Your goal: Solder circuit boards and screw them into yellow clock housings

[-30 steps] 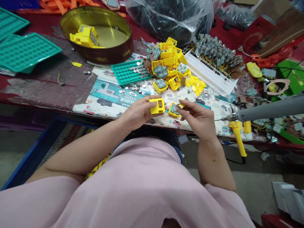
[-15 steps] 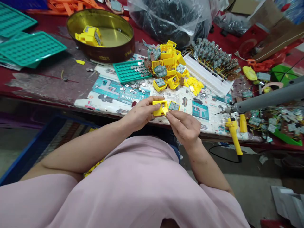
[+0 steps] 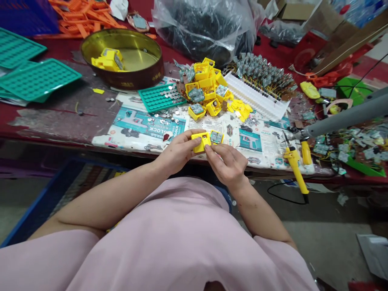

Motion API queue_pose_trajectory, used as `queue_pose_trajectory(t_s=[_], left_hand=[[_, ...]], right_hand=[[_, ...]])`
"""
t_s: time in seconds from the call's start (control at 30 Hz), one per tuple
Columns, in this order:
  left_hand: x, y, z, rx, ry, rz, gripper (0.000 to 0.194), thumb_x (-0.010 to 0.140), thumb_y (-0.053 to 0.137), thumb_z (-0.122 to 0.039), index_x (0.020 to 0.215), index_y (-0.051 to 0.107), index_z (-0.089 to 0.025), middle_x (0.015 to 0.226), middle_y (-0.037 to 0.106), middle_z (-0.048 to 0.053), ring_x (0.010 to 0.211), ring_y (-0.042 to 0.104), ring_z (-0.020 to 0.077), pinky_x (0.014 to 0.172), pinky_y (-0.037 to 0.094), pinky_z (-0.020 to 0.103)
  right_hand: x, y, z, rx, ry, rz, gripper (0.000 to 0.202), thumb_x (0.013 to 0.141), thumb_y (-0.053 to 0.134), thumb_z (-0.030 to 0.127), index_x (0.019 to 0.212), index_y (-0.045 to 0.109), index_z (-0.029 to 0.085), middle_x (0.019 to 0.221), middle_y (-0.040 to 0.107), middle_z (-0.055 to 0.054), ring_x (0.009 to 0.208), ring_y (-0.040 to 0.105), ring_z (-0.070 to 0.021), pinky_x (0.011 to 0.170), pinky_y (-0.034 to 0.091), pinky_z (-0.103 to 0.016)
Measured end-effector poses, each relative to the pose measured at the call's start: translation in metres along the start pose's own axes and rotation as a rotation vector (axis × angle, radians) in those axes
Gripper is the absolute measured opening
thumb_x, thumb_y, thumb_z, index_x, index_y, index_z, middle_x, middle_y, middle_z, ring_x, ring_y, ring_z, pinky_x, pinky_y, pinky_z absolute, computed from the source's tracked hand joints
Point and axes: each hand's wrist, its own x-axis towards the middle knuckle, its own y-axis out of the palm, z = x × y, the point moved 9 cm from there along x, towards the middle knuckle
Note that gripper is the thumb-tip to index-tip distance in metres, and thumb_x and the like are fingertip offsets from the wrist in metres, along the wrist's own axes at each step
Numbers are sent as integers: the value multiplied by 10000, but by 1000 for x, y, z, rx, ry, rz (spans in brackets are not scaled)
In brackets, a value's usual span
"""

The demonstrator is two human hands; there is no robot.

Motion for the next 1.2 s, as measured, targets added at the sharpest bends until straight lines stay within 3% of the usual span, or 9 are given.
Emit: queue_pose_trajectory(t_s=[0.23,0.43,0.63,0.77,0.87,0.97,1.07,1.2], left_hand=[[1,1,-3,46,15,45,506,646,868,-325,1061,626,-165,1049,737,58,996,694,194,938,560,356],[0,-1,4,86,-18,53,504,701,805,-340,1136,617,-168,1044,719,54,979,687,185,928,553,351],[0,-8,3,154,28,44,545,665,851,-406,1095,626,-159,956,706,18,848,658,132,789,522,250],[-2,-8,1,110,87,21,533,642,890,-426,1025,627,-164,893,697,-7,776,642,102,735,510,221],[-5,-2,-1,67,130,43,526,662,884,-439,1040,626,-180,896,709,-1,800,666,122,754,518,240],[-9,2,-6,53,190,64,471,707,854,-460,1032,640,-194,878,706,-5,825,673,130,752,506,231],[-11,-1,-7,85,247,63,431,748,814,-506,1013,659,-204,903,701,-4,834,656,122,744,493,219],[-10,-10,-6,186,312,55,396,812,752,-520,1055,668,-218,982,696,0,849,617,107,769,477,213]], right_hand=[[1,-1,2,12,-29,15,224,845,694,94,1069,702,104,887,735,-80,885,688,-170,800,572,-277],[3,-2,4,1,-23,24,201,861,675,99,1060,700,108,882,739,-76,866,690,-168,788,561,-272],[8,2,-2,29,68,93,147,884,654,122,1010,710,172,885,736,-48,851,681,-141,770,549,-245],[2,8,-15,248,272,67,151,884,678,193,1029,712,220,1029,715,-69,971,671,-161,833,571,-292],[-12,19,-32,516,620,-7,271,888,684,258,1158,665,250,1193,666,-85,1090,650,-171,922,582,-326],[-28,51,-30,881,930,98,496,933,607,413,1396,508,265,1292,643,-95,1055,680,-160,873,610,-299],[-32,67,-17,1039,1028,189,510,955,538,488,1410,510,258,1207,694,-74,1051,691,-162,901,603,-293],[-37,71,-18,1049,1082,137,475,932,576,489,1341,575,247,1134,720,-63,1015,701,-161,876,611,-279]])
